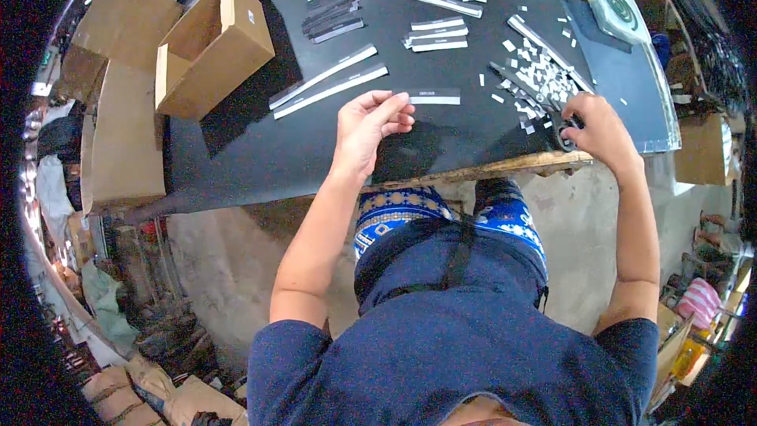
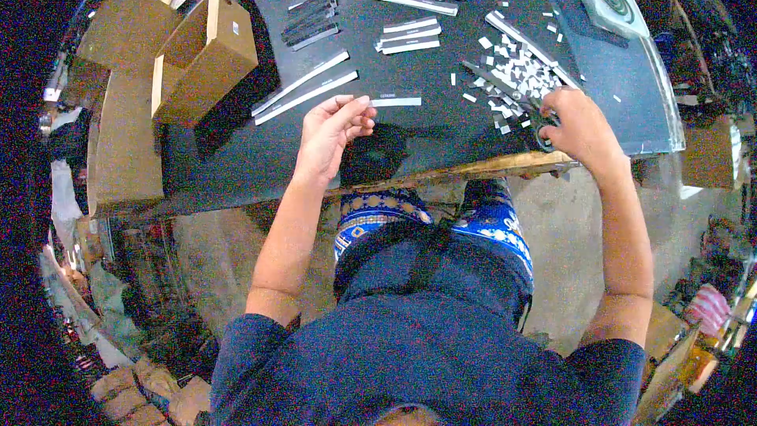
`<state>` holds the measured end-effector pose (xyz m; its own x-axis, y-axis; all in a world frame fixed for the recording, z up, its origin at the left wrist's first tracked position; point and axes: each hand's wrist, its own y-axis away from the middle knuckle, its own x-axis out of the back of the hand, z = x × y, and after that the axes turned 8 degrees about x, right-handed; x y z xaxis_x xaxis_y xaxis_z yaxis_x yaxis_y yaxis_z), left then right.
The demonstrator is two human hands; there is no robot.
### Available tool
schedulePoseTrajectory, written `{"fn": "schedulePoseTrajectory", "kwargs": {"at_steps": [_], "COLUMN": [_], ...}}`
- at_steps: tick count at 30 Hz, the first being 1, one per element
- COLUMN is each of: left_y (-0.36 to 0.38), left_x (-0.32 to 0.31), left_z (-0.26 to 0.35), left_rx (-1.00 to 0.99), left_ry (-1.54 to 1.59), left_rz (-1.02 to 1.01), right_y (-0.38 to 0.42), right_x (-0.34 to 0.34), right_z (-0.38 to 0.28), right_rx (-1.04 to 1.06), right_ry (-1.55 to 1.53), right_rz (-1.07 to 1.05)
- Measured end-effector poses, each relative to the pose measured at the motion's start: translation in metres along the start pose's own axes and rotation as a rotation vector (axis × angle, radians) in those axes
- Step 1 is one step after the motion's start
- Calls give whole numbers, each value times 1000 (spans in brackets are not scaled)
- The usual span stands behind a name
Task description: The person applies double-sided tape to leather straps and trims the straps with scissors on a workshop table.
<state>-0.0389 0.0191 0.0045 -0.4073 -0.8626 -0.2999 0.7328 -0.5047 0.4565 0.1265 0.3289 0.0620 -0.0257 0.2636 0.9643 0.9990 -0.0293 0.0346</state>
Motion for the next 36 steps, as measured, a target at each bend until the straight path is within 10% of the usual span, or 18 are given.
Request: {"fn": "schedulePoseTrajectory", "kwargs": {"at_steps": [8,36], "left_y": [2,-1], "left_x": [2,6], "left_z": [-6,-6], "left_rx": [60,125], "left_ry": [11,54], "left_rz": [-26,-74], "right_y": [-47,-78], "right_x": [-54,-81], "right_z": [-75,-104], "right_rx": [392,327], "right_ry": [-240,-592], "right_rz": [408,403]}}
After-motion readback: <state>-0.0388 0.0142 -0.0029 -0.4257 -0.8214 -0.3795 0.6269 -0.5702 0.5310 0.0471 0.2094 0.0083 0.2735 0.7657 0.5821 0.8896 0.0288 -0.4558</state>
